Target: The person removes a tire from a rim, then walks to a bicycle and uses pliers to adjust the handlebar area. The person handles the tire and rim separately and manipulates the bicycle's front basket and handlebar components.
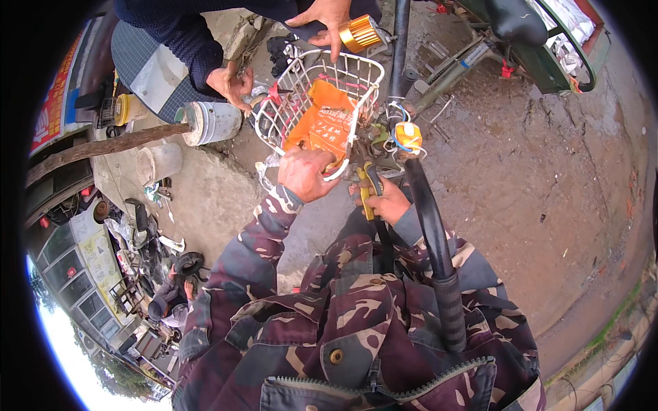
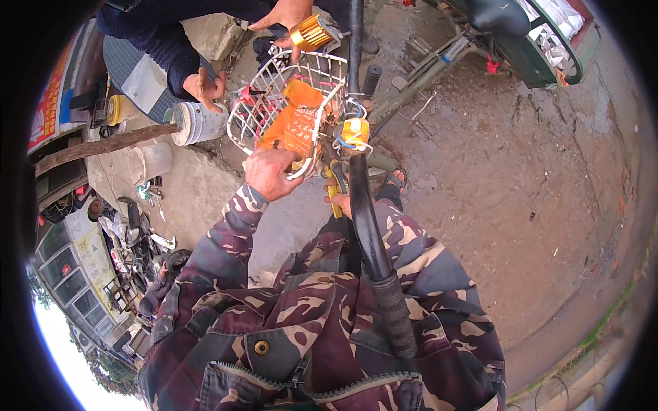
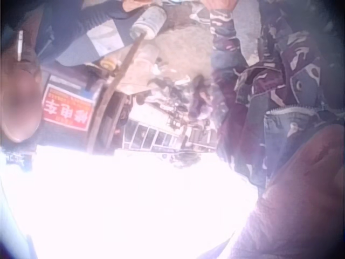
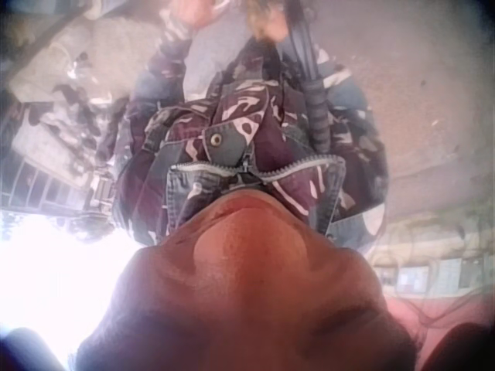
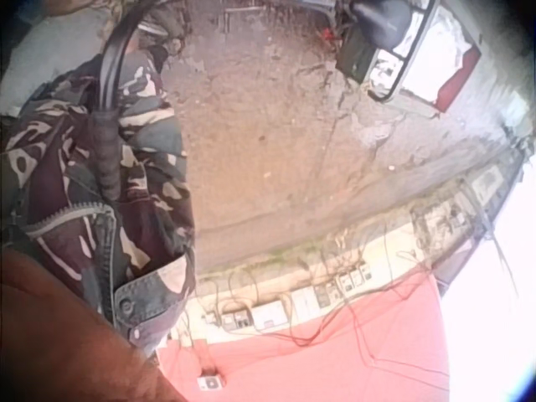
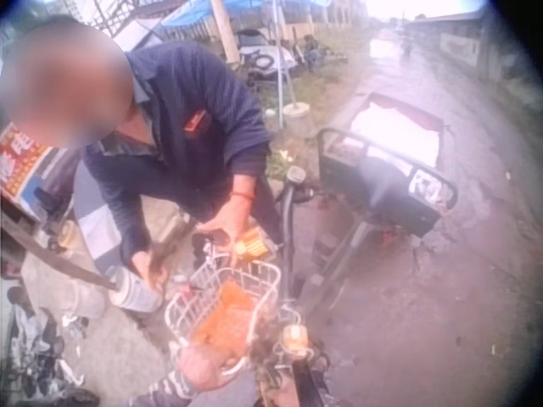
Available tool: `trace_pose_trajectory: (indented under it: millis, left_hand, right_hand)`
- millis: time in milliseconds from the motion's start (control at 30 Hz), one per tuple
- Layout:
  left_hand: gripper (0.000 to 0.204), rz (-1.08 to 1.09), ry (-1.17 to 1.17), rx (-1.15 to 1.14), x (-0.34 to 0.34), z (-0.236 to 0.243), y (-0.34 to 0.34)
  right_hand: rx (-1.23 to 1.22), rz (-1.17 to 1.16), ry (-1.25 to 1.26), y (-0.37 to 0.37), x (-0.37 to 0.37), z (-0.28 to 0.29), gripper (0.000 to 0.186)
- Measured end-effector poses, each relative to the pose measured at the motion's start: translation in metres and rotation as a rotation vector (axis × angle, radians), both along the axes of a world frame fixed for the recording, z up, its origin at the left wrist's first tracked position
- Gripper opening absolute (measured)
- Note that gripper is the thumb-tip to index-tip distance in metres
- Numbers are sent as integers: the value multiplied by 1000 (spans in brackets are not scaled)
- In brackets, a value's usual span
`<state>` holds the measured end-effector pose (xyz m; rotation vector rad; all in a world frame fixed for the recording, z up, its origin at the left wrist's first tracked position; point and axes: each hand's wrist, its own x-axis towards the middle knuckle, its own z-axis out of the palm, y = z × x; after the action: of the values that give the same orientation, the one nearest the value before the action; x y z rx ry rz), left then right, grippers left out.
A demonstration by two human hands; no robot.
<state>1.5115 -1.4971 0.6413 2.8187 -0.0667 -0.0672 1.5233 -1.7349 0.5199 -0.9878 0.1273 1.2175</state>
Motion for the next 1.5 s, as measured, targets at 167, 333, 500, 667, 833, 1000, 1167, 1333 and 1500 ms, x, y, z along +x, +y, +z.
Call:
trace_pose_trajectory:
  millis: [167,333,500,667,833,1000,1167,1333,1500]
  left_hand:
    - [25,-4,-18,-7,0,-1,0]
    - [25,-5,-19,-16,0,-1,1]
    - [25,1,-10,-24,0,-1,2]
    - [26,-16,-31,-44,-1,-2,4]
    - [26,-14,-47,-29,-1,-4,6]
    - [28,-27,-36,-12,-1,-2,4]
    - [31,-11,82,-171,6,15,3]
    - [28,166,-215,-442,-35,33,-46]
    - [44,761,254,-1075,-75,-20,-125]
  right_hand:
    - [73,89,213,-14,23,17,46]
    - [-55,83,253,-5,23,32,46]
    - [95,-97,612,-5,11,34,42]
    - [184,-40,656,-14,9,26,38]
    - [-621,379,-434,0,8,36,46]
    - [-1037,371,-1004,5,-3,68,58]
    - [-1110,458,-994,10,3,59,61]
    - [-1122,421,-1029,5,0,47,65]
    - [-1110,400,-1044,-8,-1,57,69]
